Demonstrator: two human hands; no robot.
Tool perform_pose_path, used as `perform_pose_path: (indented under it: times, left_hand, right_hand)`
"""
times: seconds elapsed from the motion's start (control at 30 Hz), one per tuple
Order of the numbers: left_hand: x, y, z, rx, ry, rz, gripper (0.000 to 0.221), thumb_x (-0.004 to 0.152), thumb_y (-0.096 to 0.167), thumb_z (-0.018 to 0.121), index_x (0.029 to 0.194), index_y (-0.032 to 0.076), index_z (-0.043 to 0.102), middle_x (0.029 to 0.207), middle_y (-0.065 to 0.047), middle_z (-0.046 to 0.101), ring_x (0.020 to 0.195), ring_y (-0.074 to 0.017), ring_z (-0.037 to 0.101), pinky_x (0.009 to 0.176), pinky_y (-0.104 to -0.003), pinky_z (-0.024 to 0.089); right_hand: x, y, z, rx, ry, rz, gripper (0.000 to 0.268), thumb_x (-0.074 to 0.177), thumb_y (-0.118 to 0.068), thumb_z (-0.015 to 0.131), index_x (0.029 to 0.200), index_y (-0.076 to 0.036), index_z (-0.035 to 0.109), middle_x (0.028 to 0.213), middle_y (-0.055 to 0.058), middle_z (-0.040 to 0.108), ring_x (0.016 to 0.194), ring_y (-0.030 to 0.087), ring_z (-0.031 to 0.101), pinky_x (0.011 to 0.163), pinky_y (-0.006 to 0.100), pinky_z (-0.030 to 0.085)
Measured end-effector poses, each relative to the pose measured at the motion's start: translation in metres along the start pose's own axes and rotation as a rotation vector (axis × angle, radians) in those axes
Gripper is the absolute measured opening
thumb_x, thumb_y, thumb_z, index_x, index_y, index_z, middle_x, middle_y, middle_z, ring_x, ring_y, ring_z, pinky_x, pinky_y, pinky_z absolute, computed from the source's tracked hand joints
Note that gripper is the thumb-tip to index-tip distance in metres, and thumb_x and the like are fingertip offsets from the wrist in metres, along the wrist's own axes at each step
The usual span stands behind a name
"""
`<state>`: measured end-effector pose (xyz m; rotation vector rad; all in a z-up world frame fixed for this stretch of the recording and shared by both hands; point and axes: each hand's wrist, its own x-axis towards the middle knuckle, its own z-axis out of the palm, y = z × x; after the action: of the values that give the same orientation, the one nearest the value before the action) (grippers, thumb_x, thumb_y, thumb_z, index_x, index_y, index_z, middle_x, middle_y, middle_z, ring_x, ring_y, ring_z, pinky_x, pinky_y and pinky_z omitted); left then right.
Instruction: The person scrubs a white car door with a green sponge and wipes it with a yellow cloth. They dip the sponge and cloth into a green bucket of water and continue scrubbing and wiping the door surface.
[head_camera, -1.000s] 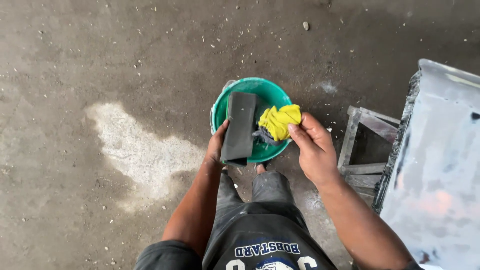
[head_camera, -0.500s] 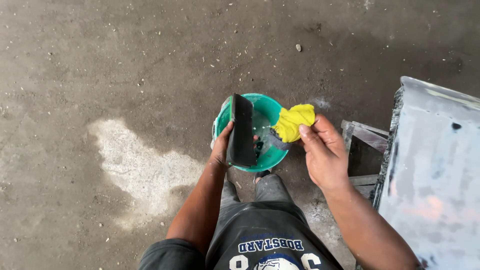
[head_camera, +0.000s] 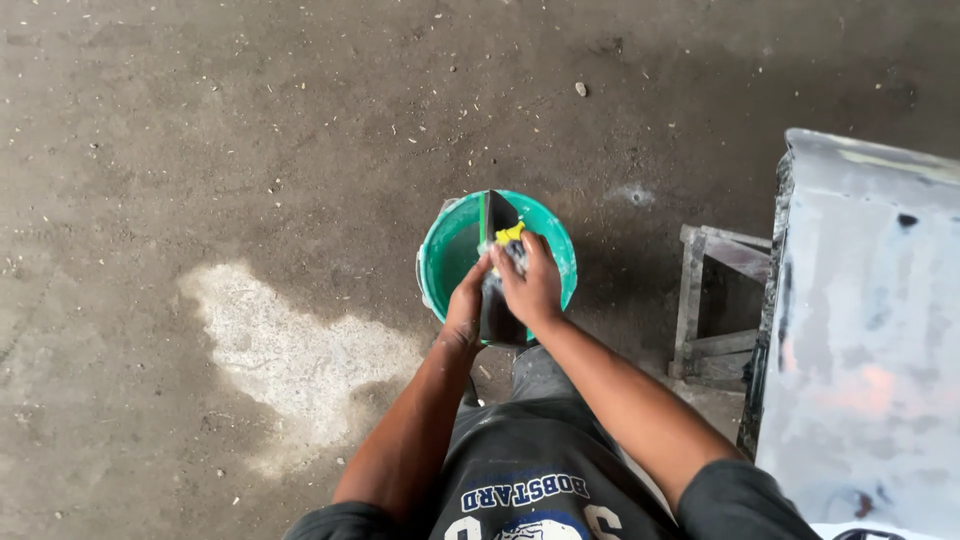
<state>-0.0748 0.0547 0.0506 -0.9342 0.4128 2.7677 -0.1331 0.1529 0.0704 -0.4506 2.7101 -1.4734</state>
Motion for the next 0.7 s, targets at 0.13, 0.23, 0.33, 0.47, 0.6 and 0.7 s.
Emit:
perform_pose_path:
  times: [0.13, 0.23, 0.33, 0.47, 0.6, 0.7]
  left_hand:
    - [0.023, -0.011, -0.043, 0.038, -0.028, 0.019, 0.043, 0.106, 0.041, 0.055, 0.126, 0.004, 0.065, 0.107, -0.011, 0.072, 0.093, -0.0236, 0.07, 0.085, -0.038, 0.057]
    - [0.04, -0.006, -0.061, 0.173, 0.043, 0.056, 0.045, 0.112, 0.045, 0.056, 0.129, 0.004, 0.065, 0.104, -0.012, 0.069, 0.088, -0.0253, 0.067, 0.078, -0.04, 0.054]
    - [0.031, 0.014, -0.03, 0.037, 0.044, 0.069, 0.048, 0.105, 0.041, 0.05, 0.132, 0.003, 0.063, 0.117, -0.014, 0.073, 0.102, -0.0257, 0.07, 0.093, -0.038, 0.056]
    - [0.02, 0.016, -0.023, 0.107, 0.092, 0.106, 0.05, 0.103, 0.041, 0.048, 0.134, 0.004, 0.06, 0.119, -0.013, 0.073, 0.104, -0.0262, 0.071, 0.094, -0.04, 0.056]
    - [0.032, 0.011, -0.061, 0.238, 0.308, 0.125, 0.043, 0.103, 0.036, 0.055, 0.132, 0.005, 0.062, 0.113, -0.009, 0.074, 0.096, -0.0238, 0.071, 0.086, -0.038, 0.057]
    - [0.028, 0.013, -0.077, 0.312, 0.349, 0.093, 0.032, 0.102, 0.037, 0.057, 0.12, 0.011, 0.063, 0.096, -0.007, 0.071, 0.077, -0.0233, 0.065, 0.072, -0.038, 0.055]
  right_hand:
    - [0.028, 0.029, 0.017, -0.047, -0.021, 0.221, 0.04, 0.098, -0.039, 0.073, 0.105, -0.002, 0.062, 0.105, 0.017, 0.072, 0.094, 0.036, 0.069, 0.079, 0.042, 0.054]
    - [0.029, 0.036, 0.033, 0.092, 0.018, 0.515, 0.047, 0.094, -0.05, 0.068, 0.107, -0.004, 0.067, 0.1, 0.017, 0.077, 0.092, 0.032, 0.076, 0.079, 0.041, 0.057]
    - [0.024, 0.02, 0.033, 0.003, -0.028, 0.274, 0.06, 0.096, -0.052, 0.071, 0.123, 0.001, 0.061, 0.105, 0.026, 0.071, 0.098, 0.041, 0.07, 0.08, 0.047, 0.054]
    - [0.022, 0.014, 0.02, 0.15, -0.082, 0.354, 0.048, 0.095, -0.051, 0.066, 0.115, -0.008, 0.065, 0.107, 0.017, 0.076, 0.102, 0.036, 0.073, 0.083, 0.045, 0.056]
    - [0.019, 0.071, 0.028, 0.046, -0.042, 0.485, 0.048, 0.09, -0.044, 0.07, 0.123, -0.01, 0.065, 0.111, 0.017, 0.074, 0.105, 0.036, 0.071, 0.086, 0.044, 0.055]
    - [0.003, 0.131, 0.048, -0.085, -0.094, 0.432, 0.044, 0.089, -0.037, 0.07, 0.124, -0.012, 0.068, 0.112, 0.017, 0.074, 0.104, 0.036, 0.07, 0.088, 0.045, 0.055]
